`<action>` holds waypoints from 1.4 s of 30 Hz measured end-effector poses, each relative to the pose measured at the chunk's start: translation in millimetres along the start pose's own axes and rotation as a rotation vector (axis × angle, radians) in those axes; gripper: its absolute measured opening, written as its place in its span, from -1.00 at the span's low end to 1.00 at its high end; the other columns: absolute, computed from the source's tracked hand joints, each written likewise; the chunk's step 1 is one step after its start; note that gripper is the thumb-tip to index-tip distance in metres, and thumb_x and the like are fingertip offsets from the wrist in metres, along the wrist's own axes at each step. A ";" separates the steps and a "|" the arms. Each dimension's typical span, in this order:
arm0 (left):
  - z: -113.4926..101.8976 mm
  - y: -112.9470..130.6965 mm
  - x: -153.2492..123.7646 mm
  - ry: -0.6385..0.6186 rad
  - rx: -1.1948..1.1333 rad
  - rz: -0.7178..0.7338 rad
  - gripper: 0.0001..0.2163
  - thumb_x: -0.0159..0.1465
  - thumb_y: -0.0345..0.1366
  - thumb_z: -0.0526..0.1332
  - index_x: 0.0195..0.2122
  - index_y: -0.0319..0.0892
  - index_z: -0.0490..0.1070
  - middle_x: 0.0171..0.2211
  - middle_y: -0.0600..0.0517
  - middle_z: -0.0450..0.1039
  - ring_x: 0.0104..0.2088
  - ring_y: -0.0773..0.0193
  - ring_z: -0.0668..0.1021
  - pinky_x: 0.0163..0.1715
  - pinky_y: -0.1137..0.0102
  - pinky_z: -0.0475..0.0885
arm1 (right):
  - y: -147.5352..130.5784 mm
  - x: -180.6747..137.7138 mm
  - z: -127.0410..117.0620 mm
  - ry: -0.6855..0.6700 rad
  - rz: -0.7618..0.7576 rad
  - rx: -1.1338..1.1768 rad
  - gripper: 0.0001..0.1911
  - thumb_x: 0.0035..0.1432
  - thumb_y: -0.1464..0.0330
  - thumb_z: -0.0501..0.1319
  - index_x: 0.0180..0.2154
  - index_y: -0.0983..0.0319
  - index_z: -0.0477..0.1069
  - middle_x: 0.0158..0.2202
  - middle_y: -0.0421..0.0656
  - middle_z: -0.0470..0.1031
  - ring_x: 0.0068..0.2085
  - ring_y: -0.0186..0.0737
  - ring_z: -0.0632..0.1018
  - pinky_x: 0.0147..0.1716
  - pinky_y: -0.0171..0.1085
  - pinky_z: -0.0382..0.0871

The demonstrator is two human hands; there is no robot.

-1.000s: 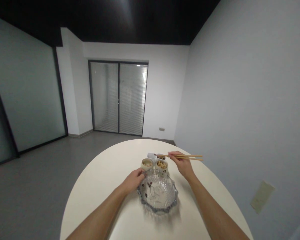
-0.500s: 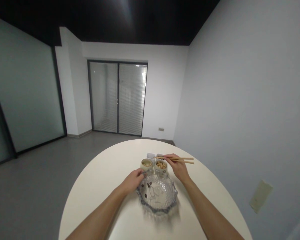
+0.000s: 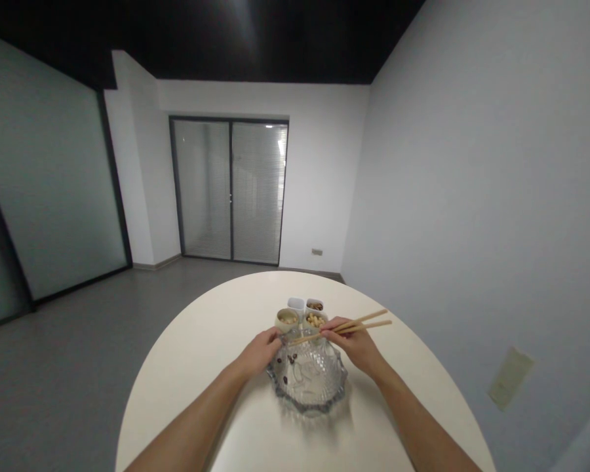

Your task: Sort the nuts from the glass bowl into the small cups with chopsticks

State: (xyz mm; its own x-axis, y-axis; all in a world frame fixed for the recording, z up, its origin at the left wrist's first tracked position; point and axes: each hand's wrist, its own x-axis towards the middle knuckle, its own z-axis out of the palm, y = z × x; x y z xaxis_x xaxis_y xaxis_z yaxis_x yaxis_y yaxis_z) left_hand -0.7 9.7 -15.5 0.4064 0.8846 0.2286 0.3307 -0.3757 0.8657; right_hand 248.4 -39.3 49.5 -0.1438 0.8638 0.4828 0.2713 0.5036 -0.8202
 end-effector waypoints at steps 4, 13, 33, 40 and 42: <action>-0.6 2.7 -0.7 0.001 0.002 0.007 -0.78 0.16 -0.29 0.04 -0.26 -0.22 0.42 -0.27 0.00 0.49 -0.23 0.19 0.46 -0.21 0.38 0.31 | -4.7 -5.1 13.7 -0.103 0.004 -0.049 -0.77 0.03 0.18 0.39 -0.34 0.21 0.60 -0.35 -0.10 0.63 -0.27 -0.10 0.60 -0.24 -0.17 0.48; -2.8 8.5 -1.8 -0.006 0.025 0.021 -0.78 0.15 -0.31 0.04 -0.27 -0.22 0.43 -0.25 -0.01 0.50 -0.21 0.18 0.46 -0.16 0.36 0.32 | -2.1 -9.7 27.0 -0.177 -0.057 -0.102 -0.77 0.06 0.16 0.37 -0.34 0.18 0.60 -0.36 -0.11 0.62 -0.30 -0.10 0.60 -0.27 -0.17 0.49; -0.5 0.2 0.6 0.002 0.020 -0.003 -0.75 0.17 -0.27 0.05 -0.24 -0.22 0.45 -0.28 0.00 0.48 -0.24 0.19 0.45 -0.22 0.37 0.30 | -8.9 -3.4 4.3 -0.055 -0.106 -0.065 -0.80 0.03 0.18 0.39 -0.36 0.16 0.61 -0.36 -0.11 0.63 -0.27 -0.08 0.61 -0.21 -0.13 0.50; -0.9 2.3 -0.9 -0.001 -0.001 0.003 -0.77 0.19 -0.28 0.05 -0.24 -0.22 0.44 -0.25 0.01 0.50 -0.23 0.19 0.46 -0.19 0.37 0.31 | -8.2 21.0 -9.1 0.130 -0.129 -0.080 -0.83 0.07 0.20 0.36 -0.36 0.15 0.59 -0.35 -0.13 0.63 -0.27 -0.09 0.61 -0.21 -0.13 0.51; -1.3 3.6 -1.1 -0.002 -0.008 0.002 -0.77 0.18 -0.28 0.05 -0.24 -0.22 0.44 -0.24 0.00 0.50 -0.21 0.19 0.46 -0.16 0.37 0.30 | -3.8 29.7 -8.4 0.181 -0.151 -0.108 -0.83 0.08 0.20 0.35 -0.35 0.16 0.58 -0.33 -0.13 0.62 -0.25 -0.08 0.60 -0.18 -0.12 0.50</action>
State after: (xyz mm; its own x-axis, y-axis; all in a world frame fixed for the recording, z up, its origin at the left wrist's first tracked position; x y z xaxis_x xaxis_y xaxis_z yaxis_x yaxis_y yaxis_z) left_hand -1.0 7.8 -12.1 0.4089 0.8833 0.2296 0.3235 -0.3755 0.8686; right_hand 251.1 -15.7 69.5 -0.0200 0.7575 0.6526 0.3613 0.6141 -0.7017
